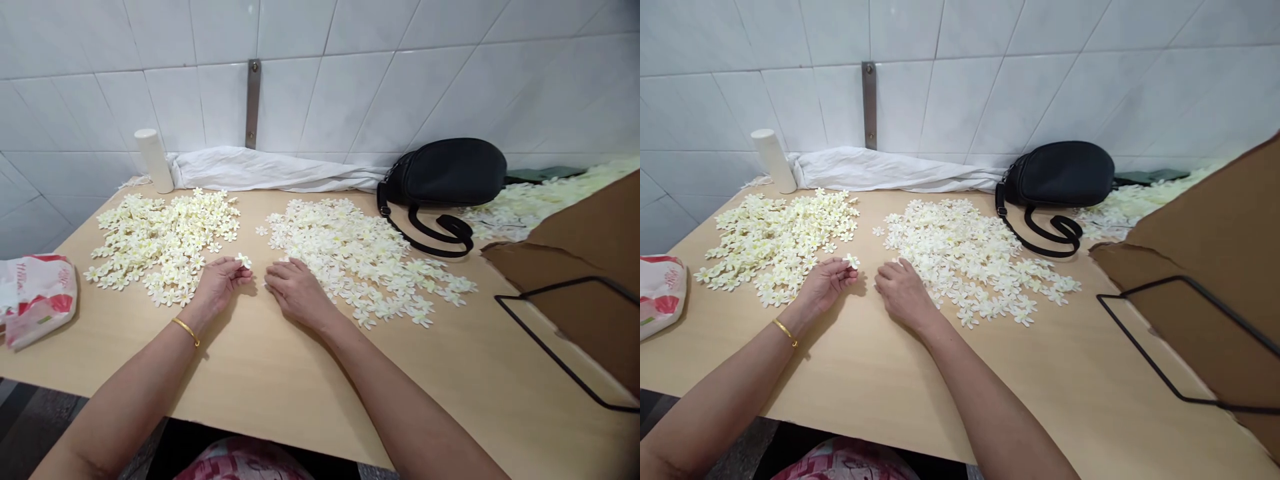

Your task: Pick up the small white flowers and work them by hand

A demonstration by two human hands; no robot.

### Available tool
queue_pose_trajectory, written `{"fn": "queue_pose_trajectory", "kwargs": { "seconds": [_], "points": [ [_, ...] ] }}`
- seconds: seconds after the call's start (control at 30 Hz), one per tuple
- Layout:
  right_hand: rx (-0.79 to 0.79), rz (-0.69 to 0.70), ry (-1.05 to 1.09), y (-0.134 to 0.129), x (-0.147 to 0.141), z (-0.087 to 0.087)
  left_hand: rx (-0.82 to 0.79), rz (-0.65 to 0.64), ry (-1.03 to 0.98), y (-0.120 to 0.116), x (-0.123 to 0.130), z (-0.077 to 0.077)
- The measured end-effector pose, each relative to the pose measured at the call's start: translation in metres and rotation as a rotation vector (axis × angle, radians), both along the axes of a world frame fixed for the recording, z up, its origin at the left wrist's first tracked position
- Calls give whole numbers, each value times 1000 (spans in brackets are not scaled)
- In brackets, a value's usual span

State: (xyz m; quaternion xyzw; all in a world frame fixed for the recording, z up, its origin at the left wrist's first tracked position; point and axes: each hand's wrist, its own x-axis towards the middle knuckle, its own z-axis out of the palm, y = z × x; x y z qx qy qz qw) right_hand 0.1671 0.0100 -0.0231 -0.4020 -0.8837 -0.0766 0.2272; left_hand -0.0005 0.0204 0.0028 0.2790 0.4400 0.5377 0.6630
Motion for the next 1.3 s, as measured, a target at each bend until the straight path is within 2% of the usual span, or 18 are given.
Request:
{"fn": "queue_pose_trajectory", "kwargs": {
  "seconds": [0.17, 0.27, 0.33, 0.43, 0.57, 0.87, 1.3],
  "points": [
    [93, -198, 8, 7, 13, 0, 47, -95, 98, -5, 5, -4],
    [120, -264, 119, 5, 13, 4, 61, -132, 138, -8, 8, -6],
    [94, -231, 244, 1, 8, 7, 67, -149, 140, -9, 9, -7],
    [20, -92, 385, -5, -1, 10, 65, -179, 128, -10, 10, -6],
    [-14, 19, 337, -8, -7, 10, 55, -230, 101, -10, 10, -7],
    [-47, 11, 164, -4, -5, 8, 36, -233, 16, -12, 12, -5],
    [-14, -39, 246, -5, -11, 7, 47, -226, -30, -13, 12, -8]
  ]
}}
